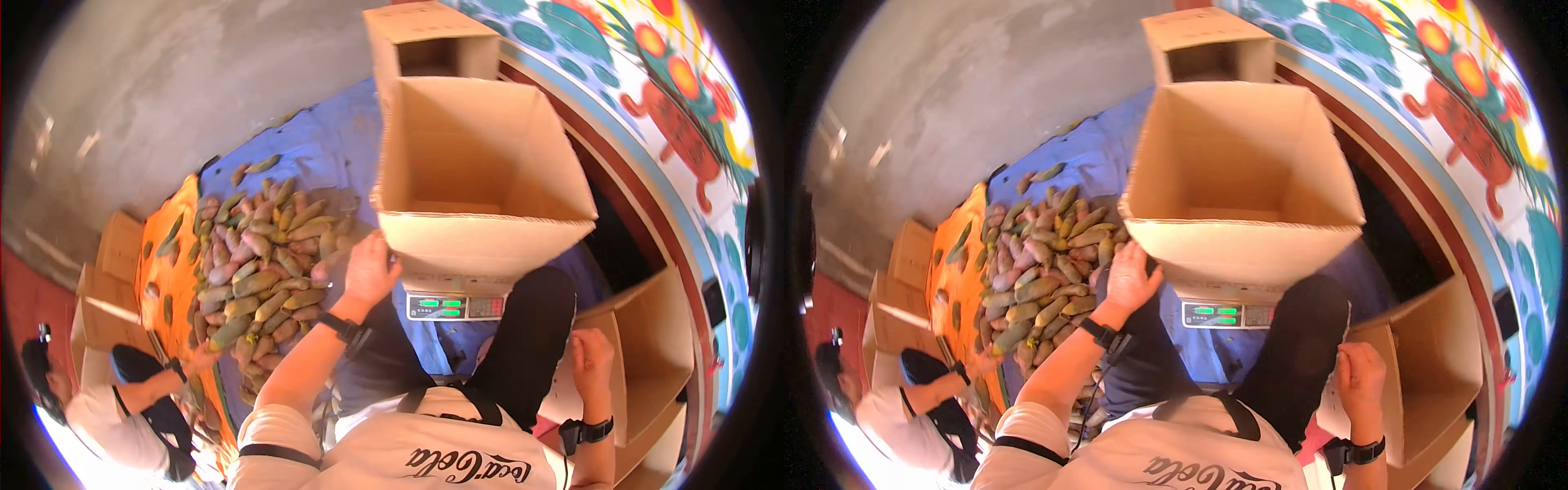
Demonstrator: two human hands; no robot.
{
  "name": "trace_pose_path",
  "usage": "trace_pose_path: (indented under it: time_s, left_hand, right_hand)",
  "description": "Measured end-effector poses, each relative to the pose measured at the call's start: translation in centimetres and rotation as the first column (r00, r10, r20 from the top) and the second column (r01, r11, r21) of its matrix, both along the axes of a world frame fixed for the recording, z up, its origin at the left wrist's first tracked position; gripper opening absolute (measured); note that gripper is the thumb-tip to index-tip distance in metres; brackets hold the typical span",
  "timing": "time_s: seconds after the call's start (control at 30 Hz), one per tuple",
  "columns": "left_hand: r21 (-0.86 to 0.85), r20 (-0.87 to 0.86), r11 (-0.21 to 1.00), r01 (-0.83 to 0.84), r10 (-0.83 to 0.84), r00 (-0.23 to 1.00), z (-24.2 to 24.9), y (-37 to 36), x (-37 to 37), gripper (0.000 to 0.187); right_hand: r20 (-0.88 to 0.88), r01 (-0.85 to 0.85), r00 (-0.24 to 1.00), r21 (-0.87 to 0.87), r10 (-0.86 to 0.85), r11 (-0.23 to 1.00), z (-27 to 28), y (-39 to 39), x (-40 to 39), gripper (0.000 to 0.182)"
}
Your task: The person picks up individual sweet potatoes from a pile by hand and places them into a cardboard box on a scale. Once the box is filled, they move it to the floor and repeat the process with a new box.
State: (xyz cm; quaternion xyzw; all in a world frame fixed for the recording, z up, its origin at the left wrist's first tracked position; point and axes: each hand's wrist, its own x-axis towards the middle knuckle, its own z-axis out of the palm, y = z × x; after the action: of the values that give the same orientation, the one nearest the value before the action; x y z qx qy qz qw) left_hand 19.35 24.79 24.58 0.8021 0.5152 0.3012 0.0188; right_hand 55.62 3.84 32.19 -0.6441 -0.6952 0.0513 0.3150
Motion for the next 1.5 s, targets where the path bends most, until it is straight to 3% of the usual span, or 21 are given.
trace_pose_path:
  time_s: [0.07, 0.2, 0.27, 0.33, 0.4, 0.53, 0.6, 0.73, 0.93, 1.0, 1.2, 1.33, 1.5]
  left_hand:
    - [0.018, 0.035, 1.000, -0.003, 0.002, 0.999, 0.3, -0.4, 0.1, 0.048]
    - [-0.035, 0.068, 0.999, -0.018, 0.020, 0.997, 0.5, -0.9, -1.0, 0.051]
    - [0.032, 0.087, 0.999, 0.014, -0.017, 0.996, 0.2, -0.9, -0.1, 0.052]
    - [0.020, 0.099, 1.000, 0.005, -0.007, 0.995, 0.0, -1.0, 0.1, 0.054]
    - [0.042, 0.124, 0.999, 0.013, -0.018, 0.992, -0.6, -0.9, 0.4, 0.058]
    - [0.061, 0.170, 0.998, 0.000, -0.011, 0.985, -0.8, -1.0, 0.9, 0.059]
    - [0.027, 0.200, 0.999, 0.017, -0.022, 0.980, -0.8, -1.1, 1.1, 0.059]
    - [0.033, 0.262, 0.999, -0.004, -0.005, 0.965, -1.0, -1.1, 1.4, 0.058]
    - [0.050, 0.422, 0.997, -0.060, 0.033, 0.906, -0.3, -2.7, 0.1, 0.046]
    - [0.050, 0.529, 0.986, -0.159, 0.109, 0.842, -0.3, -3.9, -1.7, 0.042]
    - [-0.110, 0.391, 0.907, -0.406, 0.415, 0.822, -2.9, -9.5, -12.4, 0.038]
    - [-0.166, 0.195, 0.753, -0.637, 0.658, 0.727, -4.7, -15.1, -19.4, 0.039]
    - [-0.182, 0.018, 0.580, -0.794, 0.809, 0.587, -4.9, -22.5, -22.9, 0.037]
  right_hand:
    - [0.007, 0.006, 1.000, 0.156, -0.007, 0.988, 1.0, 2.5, -0.3, 0.010]
    - [0.006, -0.017, 1.000, 0.228, 0.016, 0.974, 1.9, 6.4, -1.6, 0.010]
    - [-0.106, 0.058, 0.994, 0.200, -0.038, 0.978, 2.2, 8.0, -1.1, 0.014]
    - [0.014, 0.057, 0.998, 0.386, -0.068, 0.921, 2.6, 9.7, -1.4, 0.022]
    - [0.168, 0.039, 0.977, 0.465, -0.131, 0.884, 3.9, 10.5, -1.9, 0.030]
    - [0.266, -0.043, 0.959, 0.462, -0.092, 0.886, 5.1, 12.9, -3.5, 0.033]
    - [0.431, -0.098, 0.901, 0.321, -0.053, 0.942, 4.5, 14.2, -3.5, 0.032]
    - [0.344, -0.075, 0.937, 0.353, -0.055, 0.933, 3.2, 15.7, -2.3, 0.028]
    - [0.438, -0.111, 0.897, 0.355, -0.060, 0.928, 2.4, 16.8, -0.7, 0.026]
    - [0.478, -0.118, 0.873, 0.400, -0.097, 0.909, 2.1, 17.1, -0.3, 0.028]
    - [0.518, -0.157, 0.852, 0.393, -0.077, 0.906, 1.9, 17.1, 0.4, 0.031]
    - [0.544, -0.210, 0.837, 0.409, -0.052, 0.888, 2.0, 17.4, 0.6, 0.033]
    - [0.546, -0.259, 0.837, 0.452, -0.035, 0.853, 1.7, 18.4, 0.9, 0.032]
